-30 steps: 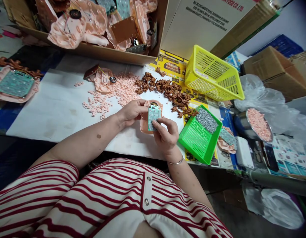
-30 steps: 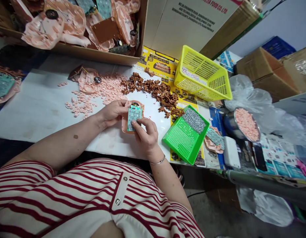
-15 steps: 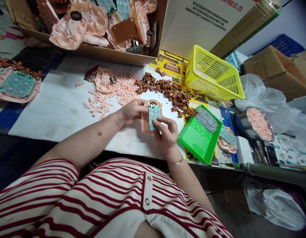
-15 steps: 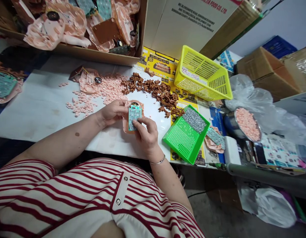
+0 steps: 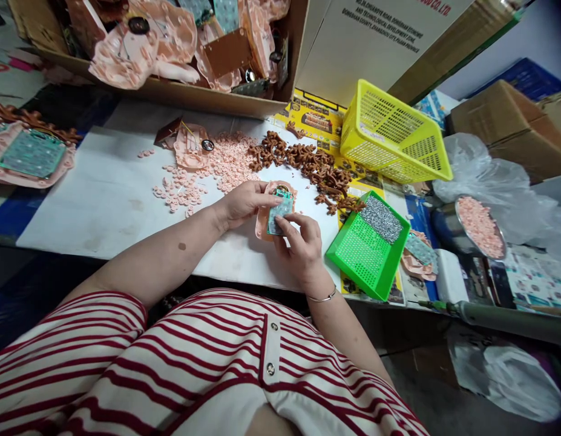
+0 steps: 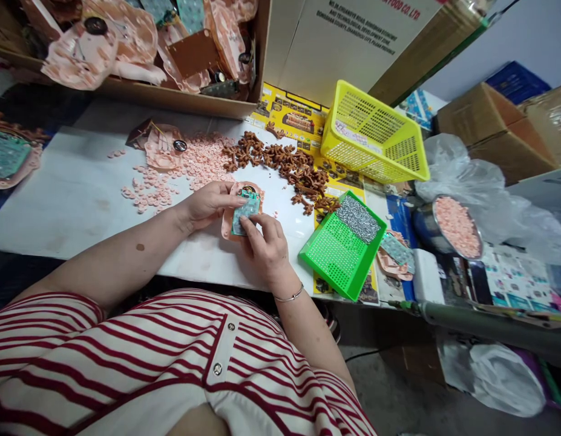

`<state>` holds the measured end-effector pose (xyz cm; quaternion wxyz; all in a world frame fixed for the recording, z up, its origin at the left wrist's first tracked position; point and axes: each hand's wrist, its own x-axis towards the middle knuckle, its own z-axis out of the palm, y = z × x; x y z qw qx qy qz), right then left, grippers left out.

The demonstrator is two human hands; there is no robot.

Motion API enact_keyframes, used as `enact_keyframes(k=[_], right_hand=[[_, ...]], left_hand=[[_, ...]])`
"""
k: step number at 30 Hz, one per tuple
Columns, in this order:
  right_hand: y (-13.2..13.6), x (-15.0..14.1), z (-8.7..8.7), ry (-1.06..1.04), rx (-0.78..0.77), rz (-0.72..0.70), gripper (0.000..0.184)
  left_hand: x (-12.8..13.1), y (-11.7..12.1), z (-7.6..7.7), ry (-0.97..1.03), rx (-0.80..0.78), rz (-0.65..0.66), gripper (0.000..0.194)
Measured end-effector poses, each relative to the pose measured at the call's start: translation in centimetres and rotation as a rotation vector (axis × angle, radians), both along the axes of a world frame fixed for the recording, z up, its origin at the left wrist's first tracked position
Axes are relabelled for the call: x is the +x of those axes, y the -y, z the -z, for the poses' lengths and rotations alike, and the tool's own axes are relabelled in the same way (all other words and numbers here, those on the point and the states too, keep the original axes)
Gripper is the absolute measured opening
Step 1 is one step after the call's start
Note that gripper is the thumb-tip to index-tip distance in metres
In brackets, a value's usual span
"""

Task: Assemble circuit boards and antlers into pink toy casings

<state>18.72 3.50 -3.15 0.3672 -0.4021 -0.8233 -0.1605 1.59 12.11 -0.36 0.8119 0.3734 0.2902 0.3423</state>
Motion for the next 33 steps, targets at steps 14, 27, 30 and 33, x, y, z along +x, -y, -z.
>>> enact_keyframes(k=[14,27,30,33], right_hand=[[0.07,-1.01,-0.29,0.029,-0.075,0.057,0.036],[-0.08,-0.80,-0.14,0.143,-0.026,0.076,0.032],[0.02,-0.84,0.15,0.167,-0.061,0.071,0.032],[0.06,-0.78,0.34,0.132,-0.099,0.049,0.033]], left_hand=[[0.25,-0.04,0.43,-0.082,0.045,-0.079,0.012],[0.16,-0.14,1.03,-0.099,0.029,0.018,0.033],[0.29,-0.02,1.05,-0.049,0.045,0.015,0.035],[0.37,0.11,1.02,-0.079,0.067,-0.028,0.029]])
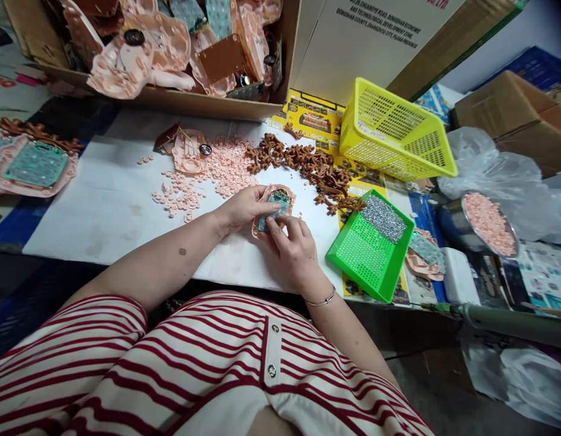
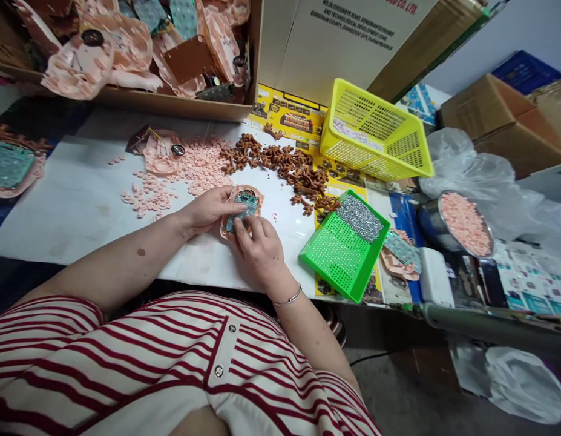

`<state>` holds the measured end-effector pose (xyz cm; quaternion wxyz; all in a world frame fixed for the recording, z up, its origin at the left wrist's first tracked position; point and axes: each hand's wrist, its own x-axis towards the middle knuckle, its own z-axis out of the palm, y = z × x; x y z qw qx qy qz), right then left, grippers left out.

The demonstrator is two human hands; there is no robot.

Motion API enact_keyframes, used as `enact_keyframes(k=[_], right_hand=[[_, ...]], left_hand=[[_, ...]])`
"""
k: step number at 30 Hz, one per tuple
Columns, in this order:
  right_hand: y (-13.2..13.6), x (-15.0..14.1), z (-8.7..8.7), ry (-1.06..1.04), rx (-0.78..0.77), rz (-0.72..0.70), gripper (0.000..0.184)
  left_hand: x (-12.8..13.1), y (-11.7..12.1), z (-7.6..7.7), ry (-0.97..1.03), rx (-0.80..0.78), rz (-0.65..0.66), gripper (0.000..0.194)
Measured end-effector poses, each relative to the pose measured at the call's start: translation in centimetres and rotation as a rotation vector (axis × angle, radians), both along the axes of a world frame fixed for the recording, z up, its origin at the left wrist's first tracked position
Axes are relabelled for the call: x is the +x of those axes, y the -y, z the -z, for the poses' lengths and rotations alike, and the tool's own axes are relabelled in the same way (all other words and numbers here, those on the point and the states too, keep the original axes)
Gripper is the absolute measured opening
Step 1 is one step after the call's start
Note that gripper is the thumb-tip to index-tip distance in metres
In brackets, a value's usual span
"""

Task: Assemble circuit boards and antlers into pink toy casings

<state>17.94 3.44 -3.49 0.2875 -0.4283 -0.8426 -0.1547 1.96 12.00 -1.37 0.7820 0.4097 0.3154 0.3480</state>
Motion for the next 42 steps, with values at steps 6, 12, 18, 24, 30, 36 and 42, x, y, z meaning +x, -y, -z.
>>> enact_keyframes(k=[6,12,18,24,30,36,42], right_hand=[[-1.2,1.2,-0.1,-0.668,-0.187,0.129,0.039],[-2.4,1.3,0.7,-1.178,-0.910,-0.035,0.044],[-2.3,0.6,1.0,-1.284,-0.880,-0.001,0.050],[-2.2,0.2,1.4,-1.311,-0.818,0.014,0.050],[-2.2,-0.1,1.5,-1.348,-0.820,0.027,0.052],[-2.4,-0.7,1.3,-1.287,-0.816,0.083,0.057],[3.3,2.8,-2.6,-0.766,-0.303,0.104,0.048]], left_hand=[[0.0,0.2,-0.4,0.047,-0.005,0.049,0.026],[0.3,0.5,-0.6,0.043,-0.006,0.040,0.027],[0.5,0.8,-0.7,0.076,-0.071,0.032,0.028],[1.0,1.3,-1.0,0.160,-0.077,0.025,0.036],[1.3,1.5,-1.0,0.113,-0.089,-0.002,0.040],[1.2,0.9,-1.1,0.089,-0.080,-0.013,0.042],[0.5,0.8,-2.3,-0.072,-0.071,-0.048,0.021]])
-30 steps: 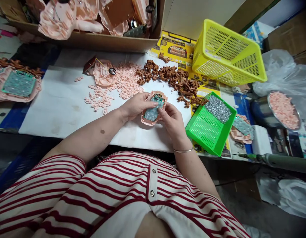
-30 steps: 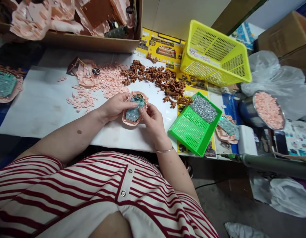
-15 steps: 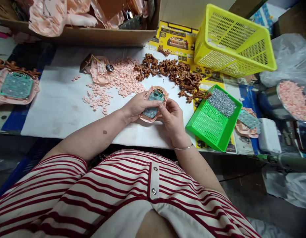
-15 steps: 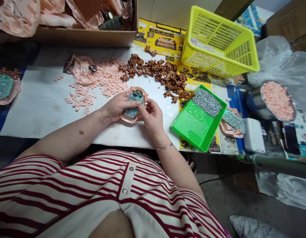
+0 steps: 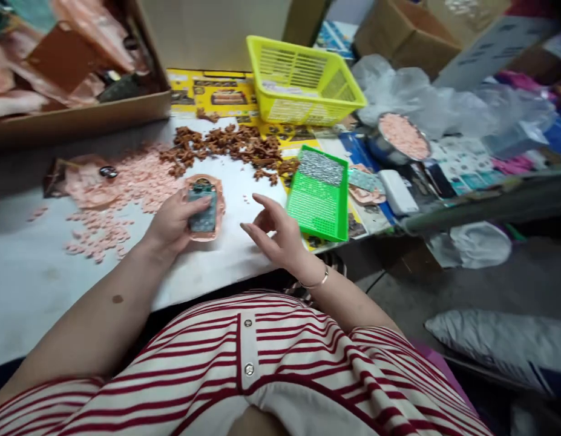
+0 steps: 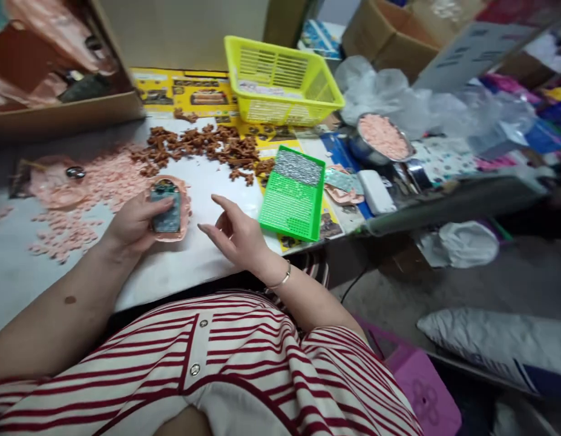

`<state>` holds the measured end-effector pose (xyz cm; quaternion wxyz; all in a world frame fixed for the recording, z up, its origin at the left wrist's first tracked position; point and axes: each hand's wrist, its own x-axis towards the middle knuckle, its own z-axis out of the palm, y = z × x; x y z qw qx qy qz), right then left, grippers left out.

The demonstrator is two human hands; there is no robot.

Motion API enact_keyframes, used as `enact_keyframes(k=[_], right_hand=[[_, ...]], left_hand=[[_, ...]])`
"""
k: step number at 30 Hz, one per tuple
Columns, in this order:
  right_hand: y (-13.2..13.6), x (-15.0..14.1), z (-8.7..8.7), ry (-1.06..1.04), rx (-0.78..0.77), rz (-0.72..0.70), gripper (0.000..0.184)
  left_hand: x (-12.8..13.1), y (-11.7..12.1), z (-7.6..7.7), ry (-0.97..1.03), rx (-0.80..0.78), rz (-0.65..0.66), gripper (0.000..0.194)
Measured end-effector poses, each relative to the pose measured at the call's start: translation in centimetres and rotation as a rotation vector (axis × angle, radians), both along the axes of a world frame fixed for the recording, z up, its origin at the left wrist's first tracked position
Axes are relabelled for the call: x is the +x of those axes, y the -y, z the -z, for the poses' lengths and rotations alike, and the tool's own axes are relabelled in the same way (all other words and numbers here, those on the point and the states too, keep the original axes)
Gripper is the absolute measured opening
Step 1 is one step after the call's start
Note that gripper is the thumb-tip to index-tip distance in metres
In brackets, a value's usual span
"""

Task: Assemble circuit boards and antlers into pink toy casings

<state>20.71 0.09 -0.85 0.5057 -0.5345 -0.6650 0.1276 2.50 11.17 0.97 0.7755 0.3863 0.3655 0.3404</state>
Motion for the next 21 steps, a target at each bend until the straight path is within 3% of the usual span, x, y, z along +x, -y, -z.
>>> enact_keyframes(k=[2,4,6,7,9,12,13,16,19,21], right_hand=[[3.4,2.4,-1.9,0.249,0.245,0.118,0.054],[6.7,5.2,-3.6,0.393,0.463,0.350,0.055],[9.2,8.4,-4.6,0.357,0.818,0.608,0.048],[10.1,10.1,-4.9,0.272,0.868,0.732,0.050],[10.9,13.5,-5.1,0.047,0.769,0.827,0.061],[10.2,17.7,-4.9,-0.171,0.311,0.537,0.050],[9.7,18.6,-4.9,-0.251,0.228,0.462,0.047],[7.9,19.5,-5.4,-0.438,0.229,0.404,0.052],[6.4,18.2,-6.5,-0.543,0.234,0.422,0.053],[5.7,16.9,-7.1,-0.572,0.204,0.319,0.051]], left_hand=[[-0.2,-0.1,-0.4,-0.031,0.006,0.014,0.013],[-0.2,0.1,-0.8,-0.041,-0.008,0.070,0.013],[0.2,0.8,-1.0,-0.057,-0.035,0.068,0.015],[0.5,1.3,-1.1,-0.065,-0.051,0.049,0.016],[1.5,2.6,-0.9,-0.065,-0.094,0.049,0.024],[3.7,4.7,-0.4,-0.036,-0.182,0.154,0.038],[4.6,5.3,-0.2,-0.032,-0.205,0.189,0.040],[6.9,6.9,0.4,-0.017,-0.222,0.229,0.041],[8.4,7.6,0.8,0.007,-0.232,0.176,0.038],[9.0,7.7,1.0,0.000,-0.247,0.129,0.035]])
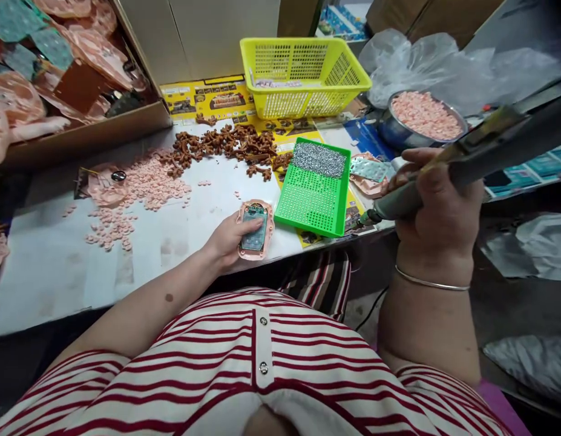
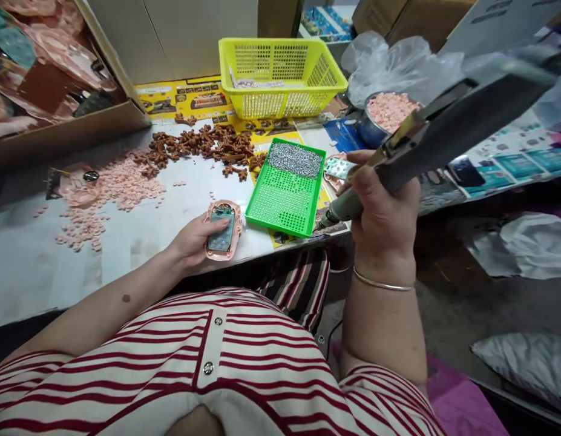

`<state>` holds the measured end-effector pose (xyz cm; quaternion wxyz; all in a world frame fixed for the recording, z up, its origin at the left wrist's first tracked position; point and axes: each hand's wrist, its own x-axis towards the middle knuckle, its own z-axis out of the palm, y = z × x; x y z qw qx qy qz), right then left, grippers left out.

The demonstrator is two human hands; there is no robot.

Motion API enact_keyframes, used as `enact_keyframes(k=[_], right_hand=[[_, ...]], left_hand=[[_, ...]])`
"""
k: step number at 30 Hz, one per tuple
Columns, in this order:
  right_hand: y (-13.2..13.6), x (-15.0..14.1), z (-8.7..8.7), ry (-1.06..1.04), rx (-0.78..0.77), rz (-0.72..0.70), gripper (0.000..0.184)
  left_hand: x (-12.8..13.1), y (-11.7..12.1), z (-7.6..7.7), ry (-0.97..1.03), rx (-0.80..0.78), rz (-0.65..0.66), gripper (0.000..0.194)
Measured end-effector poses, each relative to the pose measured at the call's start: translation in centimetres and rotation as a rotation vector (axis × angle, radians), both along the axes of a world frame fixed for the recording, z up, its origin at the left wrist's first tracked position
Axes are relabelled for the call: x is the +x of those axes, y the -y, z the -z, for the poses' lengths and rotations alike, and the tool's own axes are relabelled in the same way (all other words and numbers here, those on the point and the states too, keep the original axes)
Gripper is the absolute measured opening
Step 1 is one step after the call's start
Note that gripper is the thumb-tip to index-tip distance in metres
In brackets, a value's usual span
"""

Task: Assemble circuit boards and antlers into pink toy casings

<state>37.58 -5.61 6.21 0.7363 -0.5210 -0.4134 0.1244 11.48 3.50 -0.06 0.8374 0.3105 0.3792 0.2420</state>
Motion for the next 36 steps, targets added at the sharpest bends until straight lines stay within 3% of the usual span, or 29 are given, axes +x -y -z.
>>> enact_keyframes(k=[3,7,14,19,22,36], right_hand=[[-0.9,-2.0,-0.1,0.054,0.035,-0.105,0.049],[-2.1,-4.0,1.2,0.145,0.025,-0.014,0.054],[-2.7,-5.1,3.8,0.135,0.010,0.028,0.042],[-3.6,-4.9,5.6,0.040,0.215,-0.059,0.027],[-4.1,-4.7,6.4,-0.013,0.255,-0.134,0.024],[-4.3,-5.0,5.8,0.045,0.220,-0.134,0.018]], left_hand=[[0.6,-0.1,0.2,-0.024,0.008,-0.075,0.034],[1.0,-0.3,0.5,-0.025,0.041,-0.157,0.038],[0.9,-0.1,0.6,-0.047,0.067,-0.147,0.044],[1.0,-0.1,0.6,-0.046,0.085,-0.134,0.045],[1.0,-0.1,0.6,-0.051,0.080,-0.138,0.046],[1.0,-0.2,0.5,-0.032,0.045,-0.122,0.045]])
